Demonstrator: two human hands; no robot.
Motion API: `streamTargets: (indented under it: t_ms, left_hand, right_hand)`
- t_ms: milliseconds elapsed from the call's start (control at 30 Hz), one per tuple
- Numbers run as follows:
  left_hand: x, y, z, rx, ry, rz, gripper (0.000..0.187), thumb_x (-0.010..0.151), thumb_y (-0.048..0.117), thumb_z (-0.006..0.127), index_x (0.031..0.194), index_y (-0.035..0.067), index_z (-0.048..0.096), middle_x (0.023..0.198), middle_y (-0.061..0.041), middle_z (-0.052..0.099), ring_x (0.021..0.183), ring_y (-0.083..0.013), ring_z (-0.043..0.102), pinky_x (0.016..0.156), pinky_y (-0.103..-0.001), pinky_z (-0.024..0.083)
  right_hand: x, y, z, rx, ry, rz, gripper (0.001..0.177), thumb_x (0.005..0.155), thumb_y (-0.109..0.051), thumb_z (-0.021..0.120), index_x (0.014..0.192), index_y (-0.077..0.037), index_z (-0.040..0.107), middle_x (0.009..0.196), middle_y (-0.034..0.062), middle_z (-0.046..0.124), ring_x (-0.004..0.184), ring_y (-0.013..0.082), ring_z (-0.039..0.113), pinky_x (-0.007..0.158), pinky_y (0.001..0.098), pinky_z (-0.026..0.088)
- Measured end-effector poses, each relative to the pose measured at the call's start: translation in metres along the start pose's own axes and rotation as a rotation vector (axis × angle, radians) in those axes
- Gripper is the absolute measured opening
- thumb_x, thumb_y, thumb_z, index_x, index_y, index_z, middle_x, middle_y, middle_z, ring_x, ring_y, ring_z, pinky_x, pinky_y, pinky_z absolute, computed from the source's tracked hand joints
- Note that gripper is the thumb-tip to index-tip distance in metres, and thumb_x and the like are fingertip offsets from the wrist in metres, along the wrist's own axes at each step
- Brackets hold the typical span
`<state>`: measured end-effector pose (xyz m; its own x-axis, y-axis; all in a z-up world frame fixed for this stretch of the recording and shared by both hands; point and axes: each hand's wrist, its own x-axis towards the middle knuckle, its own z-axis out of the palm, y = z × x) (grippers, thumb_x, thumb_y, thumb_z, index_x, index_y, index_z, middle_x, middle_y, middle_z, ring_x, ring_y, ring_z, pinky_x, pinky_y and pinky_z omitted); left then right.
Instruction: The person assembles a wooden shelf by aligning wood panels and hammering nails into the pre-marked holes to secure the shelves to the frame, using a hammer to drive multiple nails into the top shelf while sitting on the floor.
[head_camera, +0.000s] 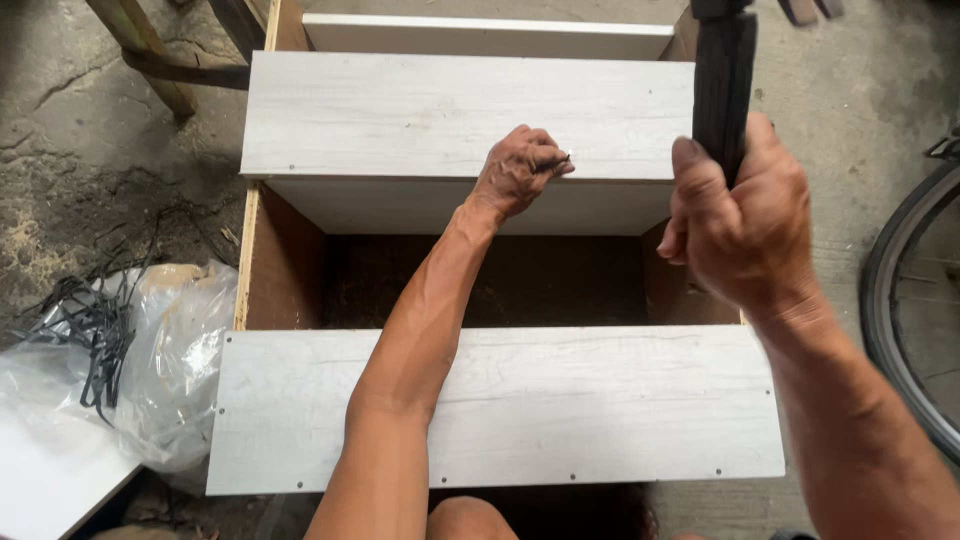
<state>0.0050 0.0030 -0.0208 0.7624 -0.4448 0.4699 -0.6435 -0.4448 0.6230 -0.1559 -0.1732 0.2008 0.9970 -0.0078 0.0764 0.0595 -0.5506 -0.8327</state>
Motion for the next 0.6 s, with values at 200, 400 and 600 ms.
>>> streamTargets:
  t_ms: [200, 400, 600]
  left_hand:
    - [0.002, 0.005, -0.002, -0.028, -0.034, -0.052, 0.017, 0.087, 0.034, 0.077, 0.085, 0.018, 0.082, 0.086, 0.004, 0.073, 0.086, -0.0165, 0.061, 0.081, -0.032, 0.056]
    - [0.004, -0.003, 0.001, -0.003, -0.060, -0.035, 0.019, 0.092, 0.034, 0.075, 0.089, 0.016, 0.081, 0.092, 0.004, 0.072, 0.094, -0.0167, 0.061, 0.086, -0.033, 0.055]
    - [0.005, -0.002, -0.008, -0.046, -0.124, -0.059, 0.017, 0.085, 0.034, 0.079, 0.092, 0.018, 0.082, 0.092, 0.004, 0.072, 0.095, -0.0181, 0.062, 0.090, -0.034, 0.055]
  right_hand:
    - [-0.002, 0.001, 0.033, -0.134, -0.151, 0.376, 0.031, 0.103, -0.030, 0.055, 0.093, -0.001, 0.051, 0.053, 0.0053, 0.055, 0.039, 0.0149, 0.059, 0.033, 0.0299, 0.050]
    - [-0.005, 0.001, 0.010, 0.038, 0.019, 0.037, 0.027, 0.105, -0.027, 0.051, 0.097, -0.001, 0.051, 0.055, 0.0057, 0.054, 0.042, 0.0170, 0.057, 0.035, 0.0340, 0.051]
    - [0.006, -0.002, 0.027, -0.230, -0.192, 0.457, 0.027, 0.103, -0.029, 0.054, 0.095, -0.004, 0.052, 0.057, 0.0071, 0.058, 0.043, 0.0178, 0.061, 0.036, 0.0316, 0.053]
